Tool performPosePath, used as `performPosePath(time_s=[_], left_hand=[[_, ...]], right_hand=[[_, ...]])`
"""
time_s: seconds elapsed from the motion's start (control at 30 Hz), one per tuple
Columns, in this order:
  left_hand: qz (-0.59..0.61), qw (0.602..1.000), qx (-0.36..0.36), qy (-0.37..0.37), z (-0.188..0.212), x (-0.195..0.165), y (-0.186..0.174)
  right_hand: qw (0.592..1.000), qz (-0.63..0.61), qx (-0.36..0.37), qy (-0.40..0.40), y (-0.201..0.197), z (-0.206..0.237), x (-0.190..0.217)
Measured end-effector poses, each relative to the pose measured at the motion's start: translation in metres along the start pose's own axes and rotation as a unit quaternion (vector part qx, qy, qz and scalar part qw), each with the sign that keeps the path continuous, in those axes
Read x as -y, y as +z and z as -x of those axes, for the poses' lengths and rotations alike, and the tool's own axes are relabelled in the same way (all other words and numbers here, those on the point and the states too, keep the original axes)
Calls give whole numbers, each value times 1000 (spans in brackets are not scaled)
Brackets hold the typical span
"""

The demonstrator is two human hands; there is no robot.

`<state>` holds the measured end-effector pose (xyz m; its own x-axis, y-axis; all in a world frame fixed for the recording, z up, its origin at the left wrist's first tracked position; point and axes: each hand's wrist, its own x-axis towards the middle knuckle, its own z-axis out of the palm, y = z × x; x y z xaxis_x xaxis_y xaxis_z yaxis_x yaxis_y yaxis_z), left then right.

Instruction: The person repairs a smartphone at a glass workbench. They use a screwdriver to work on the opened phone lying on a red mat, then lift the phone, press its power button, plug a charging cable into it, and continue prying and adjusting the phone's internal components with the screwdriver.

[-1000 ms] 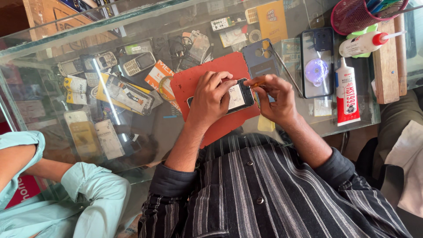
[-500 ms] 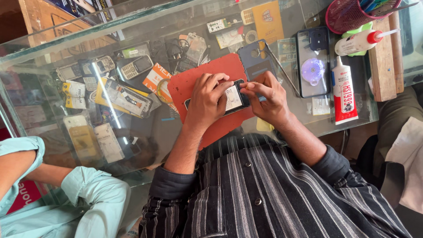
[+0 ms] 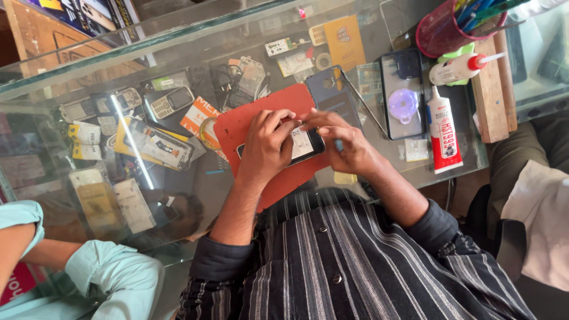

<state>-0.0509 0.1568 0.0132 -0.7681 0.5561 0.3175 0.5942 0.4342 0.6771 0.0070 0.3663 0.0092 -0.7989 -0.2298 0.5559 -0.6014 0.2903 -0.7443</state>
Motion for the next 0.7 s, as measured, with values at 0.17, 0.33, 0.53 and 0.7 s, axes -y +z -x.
performPosePath(time_s=[0.17, 0.33, 0.53, 0.7], left_hand=[[3, 1000, -10, 9, 1, 0, -4], [5, 1000, -11, 9, -1, -2, -4], [3, 1000, -8, 3, 0, -2, -5], [-3, 1000, -10, 8, 0, -4, -5]], right_hand=[[986, 112, -101, 75, 7, 1, 0], [999, 32, -16, -11, 1, 4, -6], [997, -15, -54, 47, 5, 2, -8], [996, 89, 15, 18, 0, -1, -1]])
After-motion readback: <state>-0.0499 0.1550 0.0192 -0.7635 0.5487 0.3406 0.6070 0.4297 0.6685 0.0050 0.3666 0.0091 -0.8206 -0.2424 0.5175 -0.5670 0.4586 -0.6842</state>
